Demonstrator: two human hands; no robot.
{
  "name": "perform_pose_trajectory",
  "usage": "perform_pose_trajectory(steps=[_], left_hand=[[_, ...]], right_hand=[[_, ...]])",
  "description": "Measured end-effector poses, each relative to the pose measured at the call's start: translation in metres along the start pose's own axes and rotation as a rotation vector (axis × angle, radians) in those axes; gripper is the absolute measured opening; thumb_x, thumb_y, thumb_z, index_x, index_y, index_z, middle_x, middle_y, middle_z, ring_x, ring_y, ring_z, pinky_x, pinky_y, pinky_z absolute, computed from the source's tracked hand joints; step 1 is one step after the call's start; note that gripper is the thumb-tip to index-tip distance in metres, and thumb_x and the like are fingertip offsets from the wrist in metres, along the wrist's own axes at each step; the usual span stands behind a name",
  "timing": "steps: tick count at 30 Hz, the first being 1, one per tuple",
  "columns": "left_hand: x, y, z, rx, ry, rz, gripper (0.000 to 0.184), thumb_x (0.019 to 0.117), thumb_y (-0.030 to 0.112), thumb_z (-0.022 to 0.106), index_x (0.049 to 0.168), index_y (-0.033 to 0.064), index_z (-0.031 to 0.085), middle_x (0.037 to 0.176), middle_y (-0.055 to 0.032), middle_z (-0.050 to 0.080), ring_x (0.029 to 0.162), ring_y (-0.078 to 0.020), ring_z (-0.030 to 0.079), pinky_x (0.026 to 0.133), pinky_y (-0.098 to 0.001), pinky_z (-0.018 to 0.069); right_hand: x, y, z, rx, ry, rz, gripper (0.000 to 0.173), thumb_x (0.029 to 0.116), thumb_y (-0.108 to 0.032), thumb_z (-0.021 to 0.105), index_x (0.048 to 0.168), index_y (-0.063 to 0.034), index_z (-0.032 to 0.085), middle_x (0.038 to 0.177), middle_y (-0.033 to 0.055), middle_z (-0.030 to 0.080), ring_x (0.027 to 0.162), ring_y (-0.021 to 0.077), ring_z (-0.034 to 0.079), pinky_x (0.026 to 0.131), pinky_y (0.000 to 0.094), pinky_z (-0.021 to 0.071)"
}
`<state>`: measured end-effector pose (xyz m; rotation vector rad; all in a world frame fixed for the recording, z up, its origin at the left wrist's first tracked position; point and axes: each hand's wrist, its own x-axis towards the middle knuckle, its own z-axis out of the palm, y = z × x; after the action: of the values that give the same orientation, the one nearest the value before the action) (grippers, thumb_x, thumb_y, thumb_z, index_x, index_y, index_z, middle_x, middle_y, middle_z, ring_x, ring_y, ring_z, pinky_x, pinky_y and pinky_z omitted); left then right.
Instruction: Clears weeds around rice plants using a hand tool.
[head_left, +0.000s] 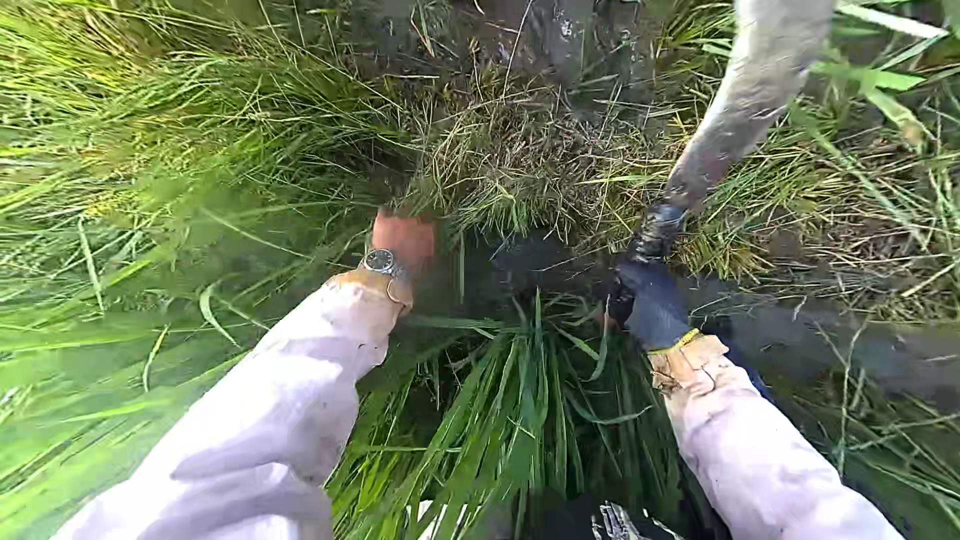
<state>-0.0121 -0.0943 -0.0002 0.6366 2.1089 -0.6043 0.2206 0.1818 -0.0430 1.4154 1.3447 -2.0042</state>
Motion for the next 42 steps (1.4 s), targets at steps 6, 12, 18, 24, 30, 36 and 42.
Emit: perform_pose_trajectory(steps=[6,12,18,24,30,36,42], left_hand=[[-0.001,-0.05,0.013,0.013,0.146,-0.025,0.024,0.1027,0.024,0.057,0.11,0.0067,0.071,0.101,-0.0221,0.072,0.105,-0.0444,0.067,0.105,-0.0646,0.0429],[0.006,-0.079,0.05,-0.044,0.078,-0.047,0.021,0.0991,0.023,0.061,0.11,0.0095,0.074,0.112,-0.0185,0.072,0.118,-0.0448,0.062,0.114,-0.0676,0.0326],[-0.013,-0.059,0.071,-0.106,0.12,-0.043,0.024,0.1023,0.021,0.055,0.111,0.0075,0.073,0.11,-0.017,0.073,0.121,-0.0435,0.06,0.118,-0.0658,0.0277],[-0.041,-0.048,0.037,-0.213,0.237,0.047,0.054,0.0942,0.045,0.068,0.136,0.0108,0.065,0.135,-0.0187,0.065,0.137,-0.0515,0.047,0.116,-0.081,0.0113],[0.012,-0.007,0.01,-0.325,0.519,0.122,0.131,0.0622,0.084,0.075,0.16,0.0081,0.033,0.172,-0.0217,0.012,0.158,-0.0477,0.002,0.12,-0.0763,0.0038],[0.075,-0.037,0.11,-1.045,0.093,-0.599,0.124,0.0741,0.058,0.086,0.16,-0.0014,0.02,0.15,-0.0352,0.045,0.133,-0.0527,0.052,0.106,-0.0705,0.0437],[0.055,-0.032,0.117,-1.064,-0.023,-0.474,0.054,0.1033,0.038,0.053,0.14,-0.0021,0.054,0.126,-0.0338,0.064,0.118,-0.0528,0.062,0.096,-0.0722,0.0486]], right_hand=[[0.006,0.067,-0.117,-1.296,-0.203,0.34,0.055,0.0987,-0.056,0.056,0.123,-0.0089,0.069,0.119,0.0223,0.07,0.113,0.0415,0.066,0.095,0.0688,0.0497],[-0.017,-0.022,-0.017,-0.533,-0.131,0.019,0.037,0.0932,-0.033,0.075,0.117,-0.0066,0.067,0.088,0.0065,0.07,0.073,0.0172,0.068,0.067,0.0384,0.0608],[0.045,0.005,0.045,-0.84,-0.157,-0.047,0.042,0.0958,-0.045,0.068,0.119,-0.0093,0.068,0.096,0.0143,0.071,0.083,0.0276,0.068,0.075,0.0523,0.0574],[-0.048,-0.053,-0.015,-1.182,-0.138,0.205,0.044,0.1049,-0.03,0.059,0.135,0.001,0.057,0.128,0.0293,0.063,0.12,0.0452,0.061,0.1,0.0645,0.0465],[-0.022,-0.034,-0.044,-1.199,0.106,0.127,0.055,0.0936,-0.053,0.066,0.12,-0.0048,0.067,0.107,0.0204,0.071,0.099,0.0371,0.069,0.086,0.0644,0.0544],[-0.012,-0.094,0.039,-1.432,-0.027,0.092,0.05,0.0922,-0.052,0.07,0.121,-0.0111,0.068,0.102,0.0168,0.072,0.096,0.0357,0.07,0.084,0.0646,0.054],[-0.031,-0.119,0.186,-1.003,-0.263,-0.448,0.051,0.0868,-0.041,0.078,0.13,-0.0197,0.061,0.093,0.0039,0.071,0.073,0.0181,0.07,0.061,0.0449,0.0604]])
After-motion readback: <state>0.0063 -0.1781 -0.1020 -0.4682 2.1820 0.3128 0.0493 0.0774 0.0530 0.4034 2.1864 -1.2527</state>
